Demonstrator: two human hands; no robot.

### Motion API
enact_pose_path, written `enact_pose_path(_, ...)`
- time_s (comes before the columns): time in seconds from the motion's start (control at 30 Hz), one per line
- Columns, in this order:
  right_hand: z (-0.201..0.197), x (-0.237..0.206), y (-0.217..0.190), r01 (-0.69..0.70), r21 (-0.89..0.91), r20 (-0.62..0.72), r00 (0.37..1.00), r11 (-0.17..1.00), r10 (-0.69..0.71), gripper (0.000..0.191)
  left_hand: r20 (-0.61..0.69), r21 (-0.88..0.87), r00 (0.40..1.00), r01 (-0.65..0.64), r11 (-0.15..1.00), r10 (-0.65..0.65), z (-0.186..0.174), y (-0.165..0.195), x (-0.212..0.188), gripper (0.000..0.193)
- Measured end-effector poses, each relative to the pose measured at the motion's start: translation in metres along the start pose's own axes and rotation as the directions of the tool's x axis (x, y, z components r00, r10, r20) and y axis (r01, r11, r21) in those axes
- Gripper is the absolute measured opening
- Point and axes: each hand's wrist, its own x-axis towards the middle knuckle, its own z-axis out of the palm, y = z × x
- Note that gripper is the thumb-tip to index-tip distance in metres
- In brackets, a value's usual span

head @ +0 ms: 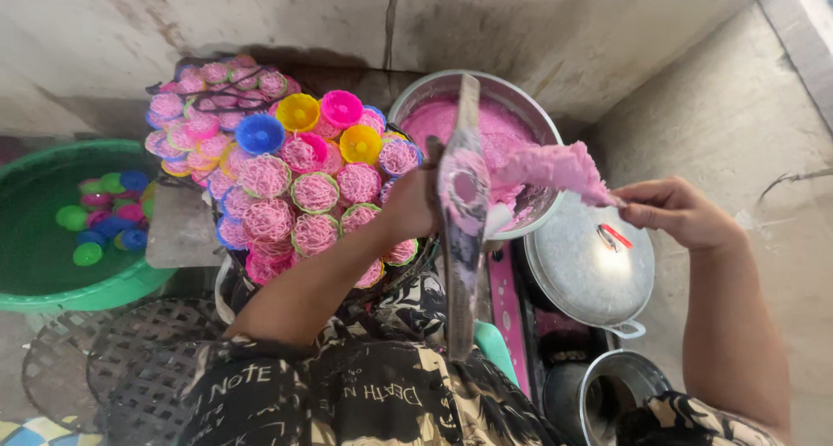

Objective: The person uses a wooden mold and a metal spatula to scoop pink dough from a pot and press it into small colorful plastic molds arranged in a circular tray. The person repeatedly fills each mold cavity, then rotates the tray to access the next set of cavities.

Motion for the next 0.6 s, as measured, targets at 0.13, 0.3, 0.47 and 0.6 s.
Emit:
enact_pose_path(0.13,0.032,0.000,-0.056,0.029,-0.415,0.094,0.996,0.910,0.011,0.040,0.002,0.006,0.998,-0.061,0.998,0.061,0.015,0.009,0.007,0.042)
enact_pose_path(0.3,0.063,-0.021,-0.155,-0.031,-0.969,-0.086,0.973,0.247,-0.214,0.044,0.108,0.196,0.992,-0.090,0.977,0.070,0.016,0.019,0.002,0.035)
enact_pose_path(0.47,0.135,-0.016,-0.178,-0.077,-0.910,0.132,0.877,-0.407,-0.462,0.033,0.053,0.214,0.996,0.053,0.975,-0.066,0.026,0.014,0.008,0.033)
enact_pose_path(0.6,0.175,-0.023,-0.162,-0.061,-0.721,0.515,0.620,-0.691,-0.592,0.026,0.013,0.202,0.996,0.089,0.975,-0.093,0.024,-0.007,0.012,0.032)
